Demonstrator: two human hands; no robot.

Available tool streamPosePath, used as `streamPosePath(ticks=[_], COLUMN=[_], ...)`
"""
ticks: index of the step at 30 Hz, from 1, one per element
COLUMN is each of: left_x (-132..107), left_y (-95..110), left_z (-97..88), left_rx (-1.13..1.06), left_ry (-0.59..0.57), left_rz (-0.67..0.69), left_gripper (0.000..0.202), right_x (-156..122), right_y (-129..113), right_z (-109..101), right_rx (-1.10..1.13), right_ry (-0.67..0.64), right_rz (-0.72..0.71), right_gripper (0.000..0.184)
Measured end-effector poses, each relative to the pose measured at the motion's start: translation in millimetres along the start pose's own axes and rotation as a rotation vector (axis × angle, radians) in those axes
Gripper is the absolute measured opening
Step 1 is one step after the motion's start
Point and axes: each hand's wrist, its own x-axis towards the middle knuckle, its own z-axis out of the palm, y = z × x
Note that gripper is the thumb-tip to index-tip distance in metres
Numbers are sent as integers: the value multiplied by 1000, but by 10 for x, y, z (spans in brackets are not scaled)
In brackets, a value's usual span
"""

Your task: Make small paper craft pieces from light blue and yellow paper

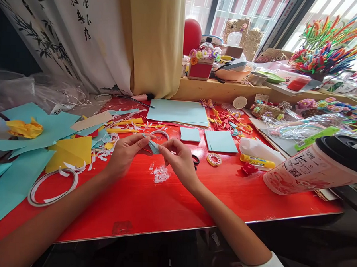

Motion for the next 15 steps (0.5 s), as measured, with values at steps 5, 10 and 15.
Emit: streamPosePath(ticks=[5, 10, 15], left_x=[-1, -5, -7], left_y=[-9, 2, -9], left_z=[-8, -8, -8], left_rx=[12, 42, 53], left_ry=[-24, -42, -41], left_rz=[10, 5, 6], left_gripper=[24, 26, 27], right_x=[3, 3, 12], right_y=[-11, -40, -59], right_z=[-1, 1, -2], right_rx=[-95, -182, -218], right_ry=[17, 30, 32], right_rz=[-13, -17, -10], right_gripper=[20, 18, 19])
